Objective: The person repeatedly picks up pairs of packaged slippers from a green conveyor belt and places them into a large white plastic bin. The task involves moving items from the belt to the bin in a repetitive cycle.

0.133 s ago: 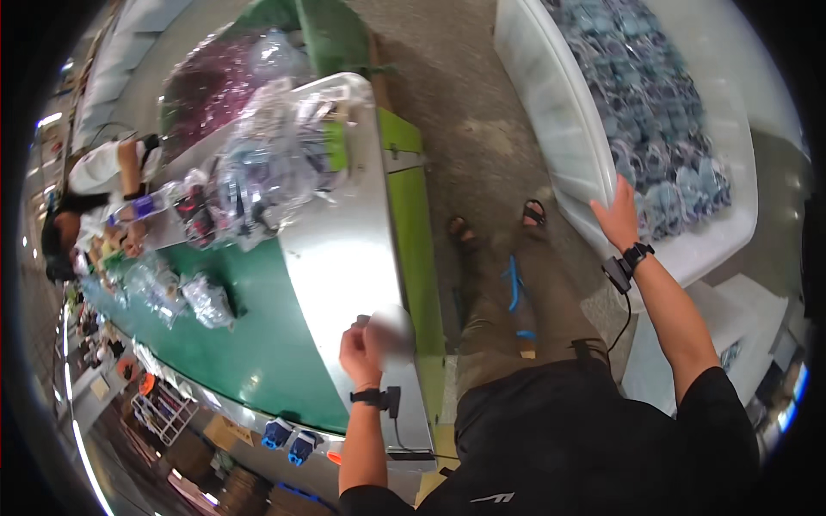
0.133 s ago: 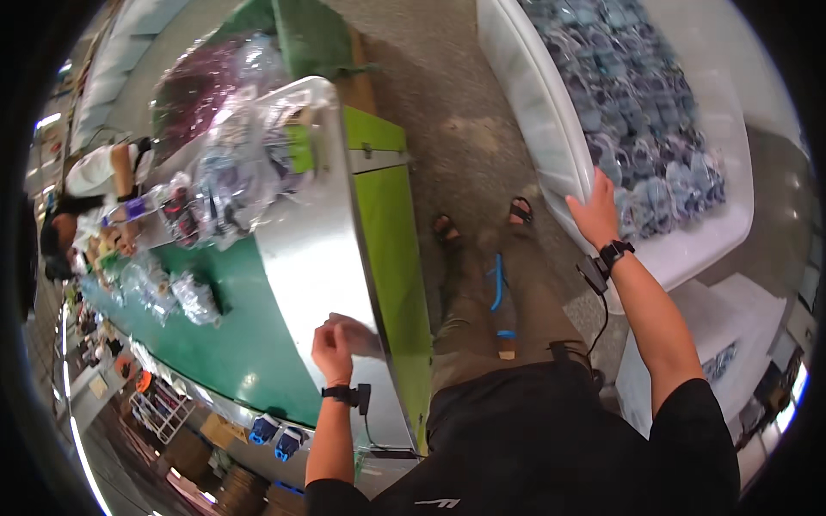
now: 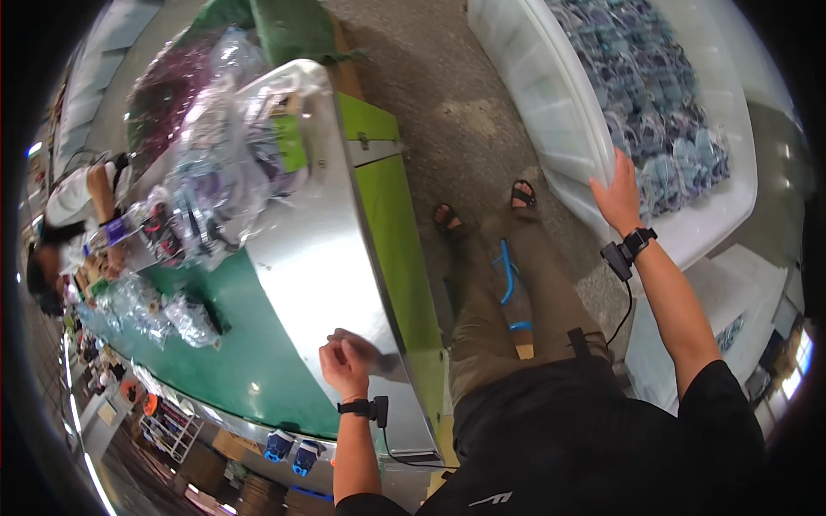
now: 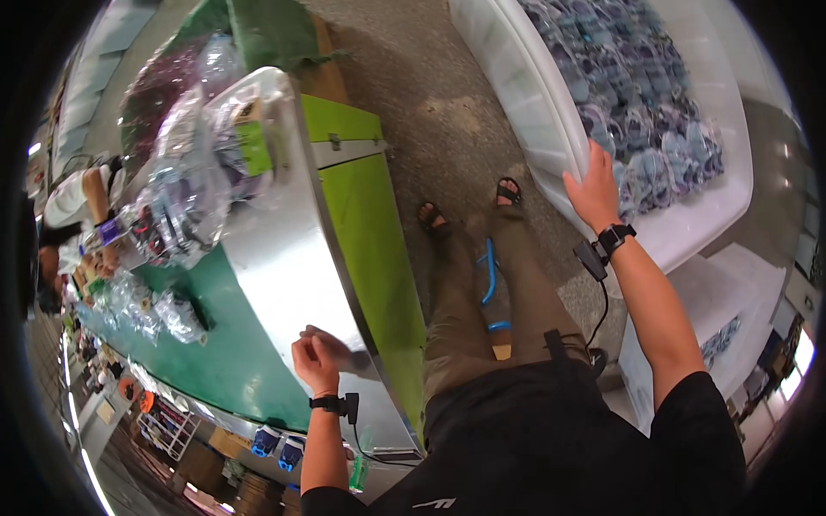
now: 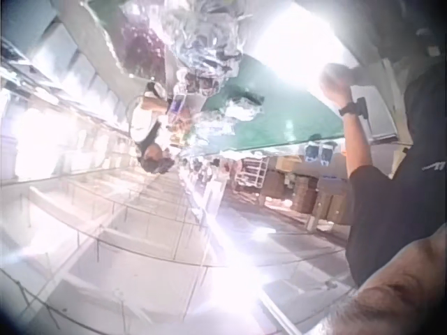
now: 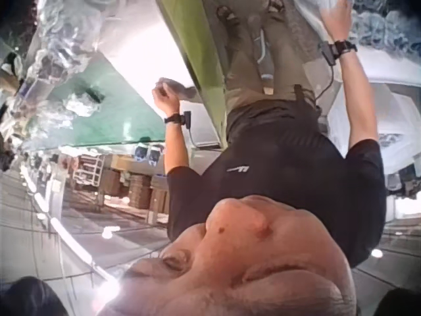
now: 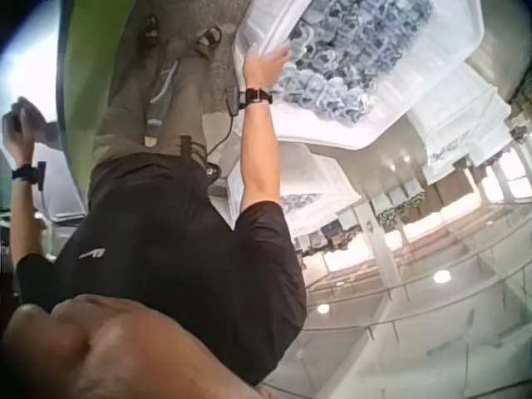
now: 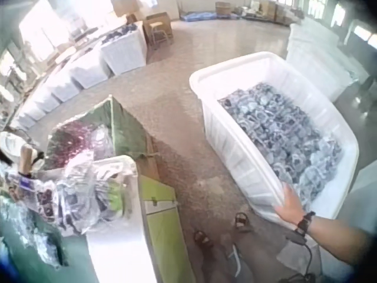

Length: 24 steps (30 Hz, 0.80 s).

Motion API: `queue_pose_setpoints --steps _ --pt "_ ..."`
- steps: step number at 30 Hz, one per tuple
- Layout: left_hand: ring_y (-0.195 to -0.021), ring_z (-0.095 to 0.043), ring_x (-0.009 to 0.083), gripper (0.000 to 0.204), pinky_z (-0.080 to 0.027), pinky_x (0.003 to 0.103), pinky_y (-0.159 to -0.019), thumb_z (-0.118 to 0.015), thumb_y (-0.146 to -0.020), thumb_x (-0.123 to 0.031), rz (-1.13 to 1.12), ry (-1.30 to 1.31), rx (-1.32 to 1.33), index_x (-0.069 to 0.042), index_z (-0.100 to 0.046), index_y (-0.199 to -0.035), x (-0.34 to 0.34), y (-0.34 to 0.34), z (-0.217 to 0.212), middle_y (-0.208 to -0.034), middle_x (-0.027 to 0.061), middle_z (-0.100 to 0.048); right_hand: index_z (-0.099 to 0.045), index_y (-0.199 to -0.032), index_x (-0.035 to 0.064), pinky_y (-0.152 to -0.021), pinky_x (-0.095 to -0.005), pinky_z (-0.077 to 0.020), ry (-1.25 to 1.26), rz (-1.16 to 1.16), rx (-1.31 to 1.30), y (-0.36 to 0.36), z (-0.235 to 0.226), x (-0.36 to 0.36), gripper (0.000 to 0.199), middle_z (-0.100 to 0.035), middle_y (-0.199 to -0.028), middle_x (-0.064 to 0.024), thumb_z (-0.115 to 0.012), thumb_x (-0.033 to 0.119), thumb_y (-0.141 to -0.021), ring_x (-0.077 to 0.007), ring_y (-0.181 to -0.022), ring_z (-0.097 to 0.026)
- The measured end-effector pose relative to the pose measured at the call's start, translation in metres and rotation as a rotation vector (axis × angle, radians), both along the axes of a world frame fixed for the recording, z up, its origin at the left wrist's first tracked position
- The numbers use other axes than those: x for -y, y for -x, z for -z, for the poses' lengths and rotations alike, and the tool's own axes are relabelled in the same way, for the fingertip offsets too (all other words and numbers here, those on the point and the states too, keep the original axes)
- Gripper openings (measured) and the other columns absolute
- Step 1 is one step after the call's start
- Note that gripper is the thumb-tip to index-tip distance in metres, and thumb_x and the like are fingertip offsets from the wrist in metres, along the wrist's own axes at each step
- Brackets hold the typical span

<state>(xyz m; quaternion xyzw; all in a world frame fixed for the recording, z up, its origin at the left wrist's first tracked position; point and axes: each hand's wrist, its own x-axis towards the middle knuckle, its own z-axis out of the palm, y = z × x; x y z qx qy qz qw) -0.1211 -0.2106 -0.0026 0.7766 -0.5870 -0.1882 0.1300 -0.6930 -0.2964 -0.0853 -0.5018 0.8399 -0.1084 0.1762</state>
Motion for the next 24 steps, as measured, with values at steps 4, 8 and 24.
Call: queue_pose_setpoints --steps 4,8,24 --pt "-0.056 -0.045 0.0204 0.023 -0.039 0.034 -0.053 -0.058 -0.094 -0.013 0.029 0.099 0.119 -0.003 -0.05 -0.075 0.007 -0.003 0.019 -0.066 0.0083 -0.048 -0.037 -0.138 0.0074 -0.096 -0.0449 -0.0448 0.048 -0.02 -0.043 0.002 0.006 -0.001 0.068 -0.047 -0.13 -0.0193 -0.066 0.016 -0.078 -0.0391 -0.12 -0.049" --pt "-0.051 -0.043 0.0182 0.027 -0.034 0.033 -0.048 -0.062 -0.091 -0.015 0.015 0.189 0.069 -0.005 -0.048 -0.071 -0.001 -0.007 0.028 -0.061 0.005 -0.045 -0.039 -0.136 0.0069 -0.096 -0.0446 -0.0451 0.079 -0.04 -0.071 0.004 0.01 0.0 0.066 -0.051 -0.127 -0.0201 -0.067 0.017 -0.077 -0.0387 -0.119 -0.051" --pt "-0.062 -0.052 0.0054 0.016 -0.042 0.021 -0.056 -0.061 -0.095 -0.012 0.006 0.497 -0.535 0.001 -0.063 -0.086 -0.017 -0.019 0.031 -0.07 0.0001 -0.061 -0.042 -0.123 -0.0056 -0.079 -0.0506 -0.0528 -0.045 -0.079 -0.333 0.008 -0.008 -0.024 0.052 -0.067 -0.096 -0.0259 -0.061 0.01 -0.077 -0.042 -0.093 -0.066"
